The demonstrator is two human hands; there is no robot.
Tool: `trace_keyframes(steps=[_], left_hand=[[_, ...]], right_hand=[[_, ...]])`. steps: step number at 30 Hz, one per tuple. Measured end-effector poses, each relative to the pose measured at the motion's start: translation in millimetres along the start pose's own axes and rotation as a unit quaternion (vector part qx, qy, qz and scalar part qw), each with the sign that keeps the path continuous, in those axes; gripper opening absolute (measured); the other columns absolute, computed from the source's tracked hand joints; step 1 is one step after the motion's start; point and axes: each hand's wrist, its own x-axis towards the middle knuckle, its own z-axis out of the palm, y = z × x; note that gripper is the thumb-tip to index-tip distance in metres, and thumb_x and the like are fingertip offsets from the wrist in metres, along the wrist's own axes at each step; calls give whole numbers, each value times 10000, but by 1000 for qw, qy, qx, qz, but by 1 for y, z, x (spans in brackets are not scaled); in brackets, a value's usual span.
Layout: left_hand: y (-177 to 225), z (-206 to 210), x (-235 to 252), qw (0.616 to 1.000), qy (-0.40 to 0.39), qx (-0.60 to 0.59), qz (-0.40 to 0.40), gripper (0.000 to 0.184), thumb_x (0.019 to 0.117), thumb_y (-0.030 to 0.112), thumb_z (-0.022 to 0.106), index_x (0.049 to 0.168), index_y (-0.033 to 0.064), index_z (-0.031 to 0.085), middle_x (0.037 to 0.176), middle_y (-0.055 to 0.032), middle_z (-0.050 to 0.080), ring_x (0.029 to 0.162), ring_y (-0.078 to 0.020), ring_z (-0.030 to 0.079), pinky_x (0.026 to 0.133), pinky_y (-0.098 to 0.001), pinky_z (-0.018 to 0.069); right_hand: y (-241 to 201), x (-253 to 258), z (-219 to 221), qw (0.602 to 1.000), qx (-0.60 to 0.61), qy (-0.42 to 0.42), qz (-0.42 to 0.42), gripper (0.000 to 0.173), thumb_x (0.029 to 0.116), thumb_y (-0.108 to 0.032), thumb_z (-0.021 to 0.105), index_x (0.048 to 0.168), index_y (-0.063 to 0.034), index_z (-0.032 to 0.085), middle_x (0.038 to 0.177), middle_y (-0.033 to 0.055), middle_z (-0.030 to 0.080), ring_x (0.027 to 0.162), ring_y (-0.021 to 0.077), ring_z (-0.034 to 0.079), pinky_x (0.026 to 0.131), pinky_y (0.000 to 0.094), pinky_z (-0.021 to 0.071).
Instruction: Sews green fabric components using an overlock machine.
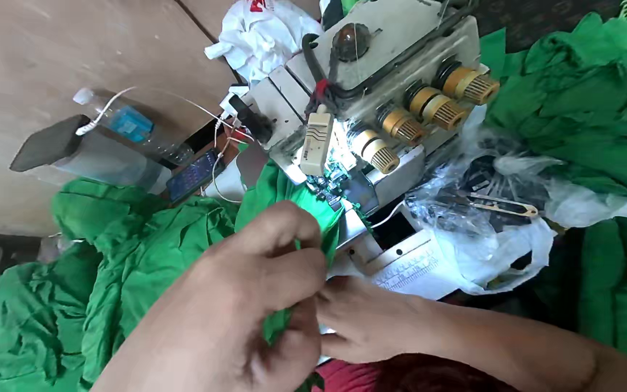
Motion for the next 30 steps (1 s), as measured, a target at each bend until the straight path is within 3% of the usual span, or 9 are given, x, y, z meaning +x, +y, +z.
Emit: trace_keyframes(steps=[2, 3, 6, 9, 11, 14, 19, 23, 30], left_hand=[[-4, -1, -14, 1000, 12, 20, -15, 158, 963, 280, 548, 870, 180, 627, 969, 35, 562, 895, 15, 534, 729, -137, 434], [-5, 0, -20, 999, 15, 28, -20, 160, 973, 290, 543, 886, 186, 628, 947, 30, 535, 869, 4, 512, 716, -144, 409], [-2, 4, -26, 998, 13, 54, -24, 186, 997, 317, 531, 915, 183, 629, 893, 2, 498, 811, -45, 485, 680, -167, 380], [4, 3, -22, 996, -1, 87, -11, 216, 1006, 322, 509, 898, 173, 624, 819, -13, 491, 750, -106, 487, 644, -236, 389], [6, 2, -21, 993, -3, 116, -9, 240, 1005, 322, 492, 879, 172, 631, 764, -15, 507, 705, -135, 510, 606, -283, 399], [9, 3, -21, 988, 2, 151, -18, 261, 997, 308, 481, 845, 157, 629, 688, -12, 492, 618, -149, 498, 515, -302, 356], [14, 11, -21, 983, 17, 174, -59, 366, 1050, 382, 432, 828, 148, 605, 692, -13, 486, 568, -132, 476, 463, -287, 327], [21, 23, -17, 978, 74, 159, -114, 439, 1092, 410, 423, 801, 129, 595, 722, -17, 493, 583, -84, 472, 478, -221, 340], [43, 60, -14, 957, 163, 168, -171, 157, 897, 143, 660, 745, 116, 630, 825, -58, 567, 734, -77, 537, 594, -136, 408]], right_hand=[[11, -5, -16, 996, 14, 83, -17, 363, 1033, -379, 559, 1035, -57, 726, 835, 65, 728, 716, 140, 684, 631, 295, 551], [16, -6, -29, 991, 20, 129, -19, 372, 1047, -374, 555, 968, -52, 725, 762, 46, 699, 658, 91, 640, 613, 243, 522], [25, 6, -60, 976, -50, 211, 2, 190, 1034, -225, 609, 1062, -66, 710, 927, 49, 683, 737, 12, 606, 663, 128, 504], [30, 23, -75, 984, -85, 156, 7, 193, 992, -161, 645, 1140, -76, 736, 1075, 72, 668, 784, 42, 603, 651, 161, 509], [32, 31, -80, 992, -72, 103, -6, 170, 993, -164, 638, 1060, -72, 766, 1039, 56, 718, 887, 65, 673, 737, 192, 558], [33, 35, -85, 995, -73, 67, -24, 176, 998, -180, 626, 968, -73, 763, 907, 21, 710, 813, 51, 652, 707, 183, 534], [34, 29, -98, 998, -59, 18, -26, 219, 1040, -161, 556, 1041, -66, 753, 945, 16, 713, 910, 32, 660, 812, 159, 532], [32, 28, -102, 997, -77, 12, -22, 224, 1043, -145, 532, 1043, -67, 743, 929, 11, 704, 902, 31, 648, 803, 149, 518], [32, 26, -96, 996, -86, 30, -24, 217, 1017, -223, 594, 941, -72, 730, 835, -1, 660, 783, 27, 617, 692, 150, 503]])
